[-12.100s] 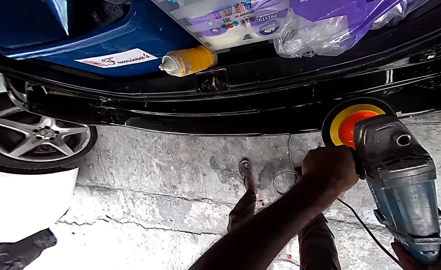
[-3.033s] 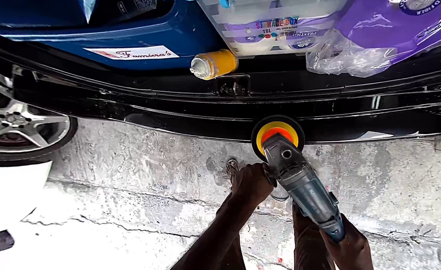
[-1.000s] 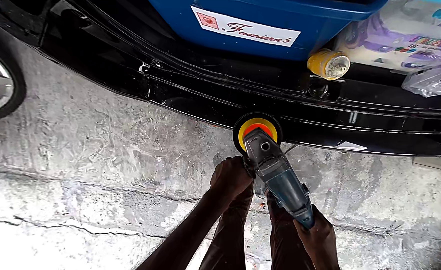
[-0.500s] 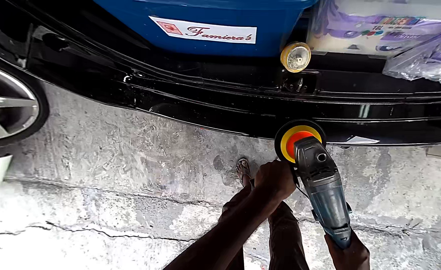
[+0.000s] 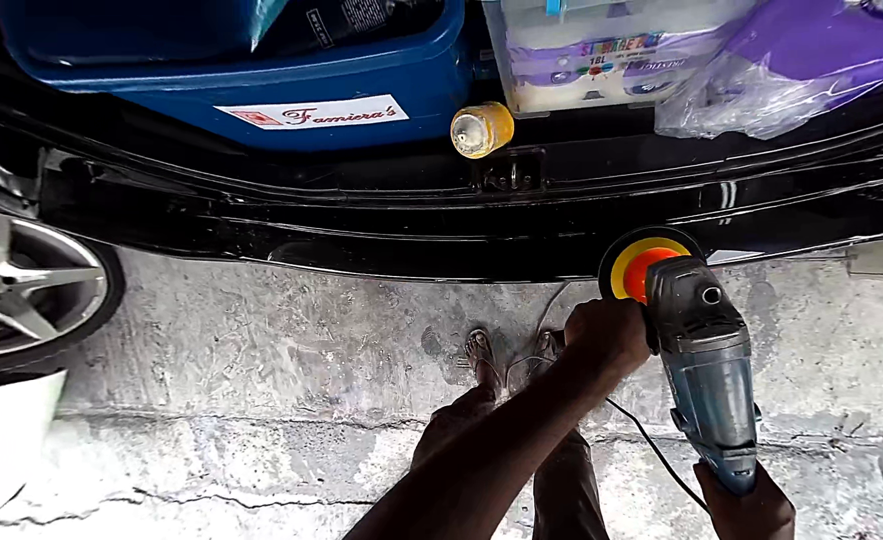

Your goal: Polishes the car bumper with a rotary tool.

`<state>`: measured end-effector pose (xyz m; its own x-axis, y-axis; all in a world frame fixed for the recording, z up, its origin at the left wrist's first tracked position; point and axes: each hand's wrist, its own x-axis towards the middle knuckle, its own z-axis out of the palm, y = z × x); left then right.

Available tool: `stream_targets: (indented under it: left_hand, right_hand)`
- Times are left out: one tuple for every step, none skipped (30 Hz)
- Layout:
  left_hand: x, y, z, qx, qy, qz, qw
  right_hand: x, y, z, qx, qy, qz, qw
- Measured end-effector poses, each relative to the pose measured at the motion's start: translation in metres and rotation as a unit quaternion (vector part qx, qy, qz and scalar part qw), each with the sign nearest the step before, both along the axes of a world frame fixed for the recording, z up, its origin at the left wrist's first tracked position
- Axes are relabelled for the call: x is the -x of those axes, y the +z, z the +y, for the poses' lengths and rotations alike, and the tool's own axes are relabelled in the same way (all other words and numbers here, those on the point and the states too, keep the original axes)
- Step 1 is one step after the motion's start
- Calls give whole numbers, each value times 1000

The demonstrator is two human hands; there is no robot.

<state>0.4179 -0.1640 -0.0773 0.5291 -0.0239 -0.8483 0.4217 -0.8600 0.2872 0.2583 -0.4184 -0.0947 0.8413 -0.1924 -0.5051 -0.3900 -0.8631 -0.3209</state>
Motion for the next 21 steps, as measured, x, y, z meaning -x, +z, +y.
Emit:
stream_targets:
  left_hand:
    - [-4, -1, -6, 10, -3, -9, 1000]
    - [-7, -2, -9, 20, -7, -18, 1000]
    - [-8, -2, -11, 27, -10, -23, 999]
    - [-7, -3, -11, 30, -10, -27, 999]
    - [-3, -4, -8, 31, -9, -30, 999]
    - [3, -5, -4, 27, -5, -26, 999]
    - [10, -6, 3, 20, 2, -19, 1000]
    - [18, -7, 13, 12, 11, -7, 1000]
    - [28, -7, 25, 2, 20, 6, 1000]
    - [38, -7, 39, -9, 33, 20, 999]
    - [49, -5, 55, -20, 47, 33, 998]
    - [62, -3, 72, -29, 65, 39, 997]
    - [72, -4, 90, -39, 75, 40, 996]
    - [82, -5, 108, -46, 78, 42, 995]
    - [94, -7, 126, -52, 77, 48, 994]
    - [105, -7, 145, -59, 83, 54, 993]
    - [114, -6, 164, -66, 94, 60, 992]
    - [124, -5, 183, -69, 110, 60, 990]
    - [132, -5, 203, -70, 122, 57, 988]
    - [141, -6, 222, -68, 130, 54, 988]
    - [149, -7, 240, -66, 135, 53, 987]
  right_hand:
    - [-2, -1, -4, 4, -9, 2, 1000]
    - [-1, -2, -7, 5, -17, 6, 1000]
    - [0, -4, -9, 5, -21, 8, 1000]
    - [1, -7, -9, 3, -20, 8, 1000]
    - [3, -8, -8, 1, -16, 9, 1000]
    - [6, -9, -5, 1, -8, 10, 1000]
    - [8, -9, 1, -2, 2, 13, 1000]
    - [11, -10, 8, -5, 18, 11, 1000]
    - [14, -10, 17, -9, 32, 12, 999]
    - [17, -12, 27, -17, 47, 13, 999]
    - [22, -13, 39, -25, 65, 13, 997]
    - [26, -13, 53, -30, 83, 10, 996]
    - [28, -13, 68, -34, 101, 5, 994]
    - [32, -13, 84, -38, 114, 2, 993]
    - [37, -11, 101, -41, 123, 6, 992]
    - [42, -9, 119, -43, 132, 12, 990]
    - [45, -7, 137, -45, 143, 18, 989]
    - [48, -6, 154, -46, 155, 19, 987]
    - [50, -5, 173, -45, 167, 20, 985]
    - [53, -2, 191, -44, 178, 19, 983]
    - [55, 0, 208, -42, 191, 15, 980]
